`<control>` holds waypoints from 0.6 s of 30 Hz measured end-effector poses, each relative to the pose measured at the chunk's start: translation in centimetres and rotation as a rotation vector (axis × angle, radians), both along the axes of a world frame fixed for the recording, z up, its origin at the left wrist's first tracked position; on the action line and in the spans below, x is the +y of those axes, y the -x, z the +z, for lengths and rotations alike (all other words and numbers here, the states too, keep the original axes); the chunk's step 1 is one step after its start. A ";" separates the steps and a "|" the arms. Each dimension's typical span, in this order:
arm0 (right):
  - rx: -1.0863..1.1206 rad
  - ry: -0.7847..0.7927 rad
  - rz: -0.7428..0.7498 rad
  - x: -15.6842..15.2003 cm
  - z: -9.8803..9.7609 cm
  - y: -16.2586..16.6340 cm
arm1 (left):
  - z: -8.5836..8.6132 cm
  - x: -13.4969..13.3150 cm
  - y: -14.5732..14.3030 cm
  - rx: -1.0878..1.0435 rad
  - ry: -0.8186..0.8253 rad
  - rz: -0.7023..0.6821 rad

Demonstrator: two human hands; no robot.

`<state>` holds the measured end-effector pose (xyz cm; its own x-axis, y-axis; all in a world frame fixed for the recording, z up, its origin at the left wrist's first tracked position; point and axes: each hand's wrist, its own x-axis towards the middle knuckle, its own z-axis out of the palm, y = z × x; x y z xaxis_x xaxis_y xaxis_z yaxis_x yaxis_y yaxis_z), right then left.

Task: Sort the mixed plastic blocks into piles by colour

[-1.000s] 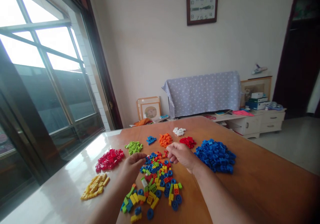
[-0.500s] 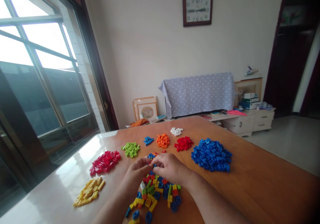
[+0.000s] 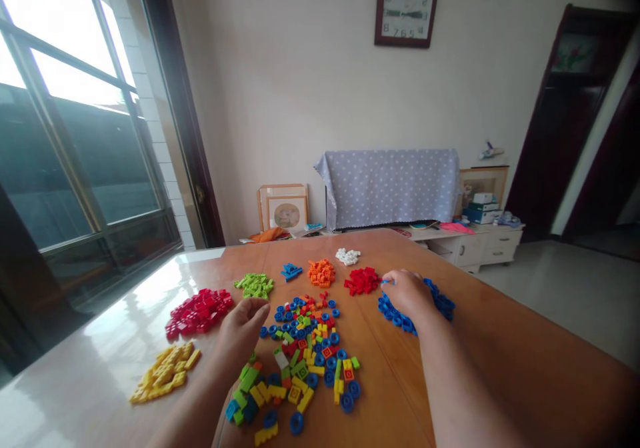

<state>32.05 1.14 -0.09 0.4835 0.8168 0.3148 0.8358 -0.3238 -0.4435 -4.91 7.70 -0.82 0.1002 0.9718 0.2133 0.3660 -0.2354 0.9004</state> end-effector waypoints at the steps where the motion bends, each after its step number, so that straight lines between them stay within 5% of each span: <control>1: 0.002 0.032 -0.038 0.1 -0.1 -0.5 | 0.0 0.0 0.1 0.001 -0.002 0.000; 11: 0.030 -0.001 -0.234 0.5 0.0 -1.6 | 0.4 -0.1 0.4 -0.003 -0.010 0.026; 18: 0.218 -0.227 -0.022 1.4 -0.4 -0.4 | 0.6 -0.4 0.4 -0.009 0.012 0.044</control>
